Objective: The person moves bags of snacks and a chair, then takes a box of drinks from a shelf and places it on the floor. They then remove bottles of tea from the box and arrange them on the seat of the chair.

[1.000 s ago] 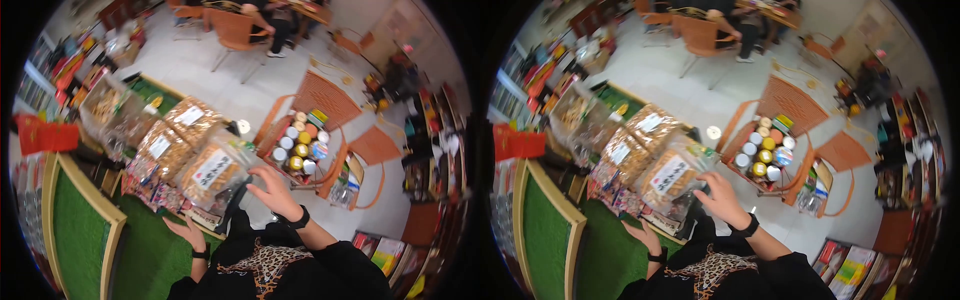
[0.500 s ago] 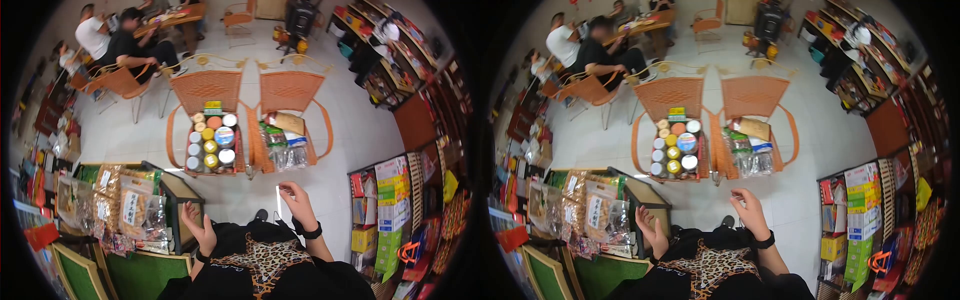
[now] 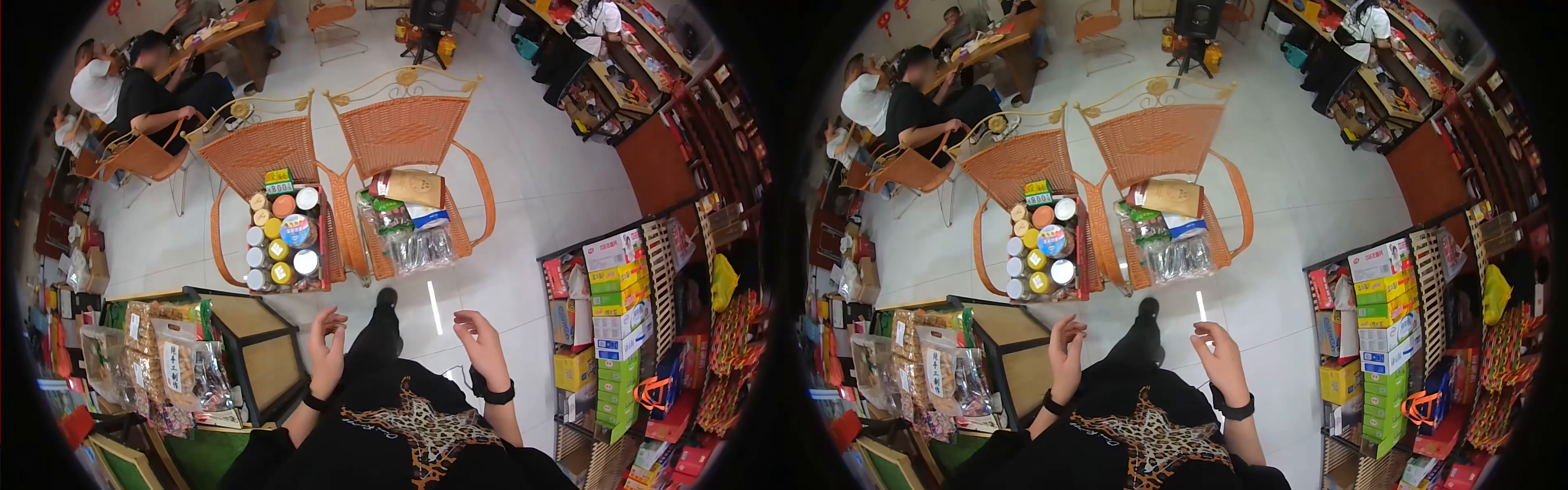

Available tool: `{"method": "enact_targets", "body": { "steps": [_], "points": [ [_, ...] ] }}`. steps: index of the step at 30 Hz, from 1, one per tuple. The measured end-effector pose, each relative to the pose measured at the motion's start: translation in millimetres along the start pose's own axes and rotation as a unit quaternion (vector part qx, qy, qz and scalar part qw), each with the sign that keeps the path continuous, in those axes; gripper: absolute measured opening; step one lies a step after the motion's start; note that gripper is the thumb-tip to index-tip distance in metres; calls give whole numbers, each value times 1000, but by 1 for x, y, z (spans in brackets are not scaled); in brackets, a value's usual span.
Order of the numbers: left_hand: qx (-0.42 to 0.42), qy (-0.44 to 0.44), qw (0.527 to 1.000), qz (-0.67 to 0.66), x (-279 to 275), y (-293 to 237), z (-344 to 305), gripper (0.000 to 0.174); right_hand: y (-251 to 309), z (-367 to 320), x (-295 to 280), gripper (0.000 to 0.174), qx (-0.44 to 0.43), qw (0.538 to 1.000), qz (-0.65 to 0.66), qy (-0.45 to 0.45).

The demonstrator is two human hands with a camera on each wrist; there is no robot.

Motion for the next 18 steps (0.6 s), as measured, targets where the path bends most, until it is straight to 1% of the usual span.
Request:
{"method": "enact_targets", "body": {
  "steps": [1,5,7,10,12,14,15,16,17,18],
  "points": [
    [-7,-13,1000,-5,8,0,11,28,-1,8,-2,24,-5,1000,-1,4],
    [-11,15,1000,-3,42,5,62,26,2,48,-22,24,-11,1000,-18,-4],
    [-2,44,999,8,63,7,92,24,4,73,-39,24,-11,999,-25,-28],
    [12,65,998,24,94,5,142,24,18,112,-64,23,-12,996,-66,-54],
    [13,72,997,13,113,1,174,24,27,142,-77,23,-18,996,-67,-56],
    [-28,103,994,0,131,14,201,25,32,171,-81,23,-13,997,-57,-53],
    [-33,104,994,1,137,18,215,25,39,185,-82,23,-26,994,-88,-54],
    [-27,125,992,9,146,21,228,25,42,198,-83,23,-35,991,-120,-52],
    [-25,148,989,17,154,26,235,25,40,210,-82,23,-23,991,-120,-46],
    [-40,150,988,19,159,36,242,25,40,221,-79,23,-22,992,-116,-44]
  ]
}}
Point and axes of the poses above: each hand's wrist, its own z-axis towards the middle knuckle, its own x-axis out of the palm, y = z × x, the point moved 8 cm from there along z, towards the middle knuckle, and after that the axes turned 2 degrees about x, right-handed, at the moved point
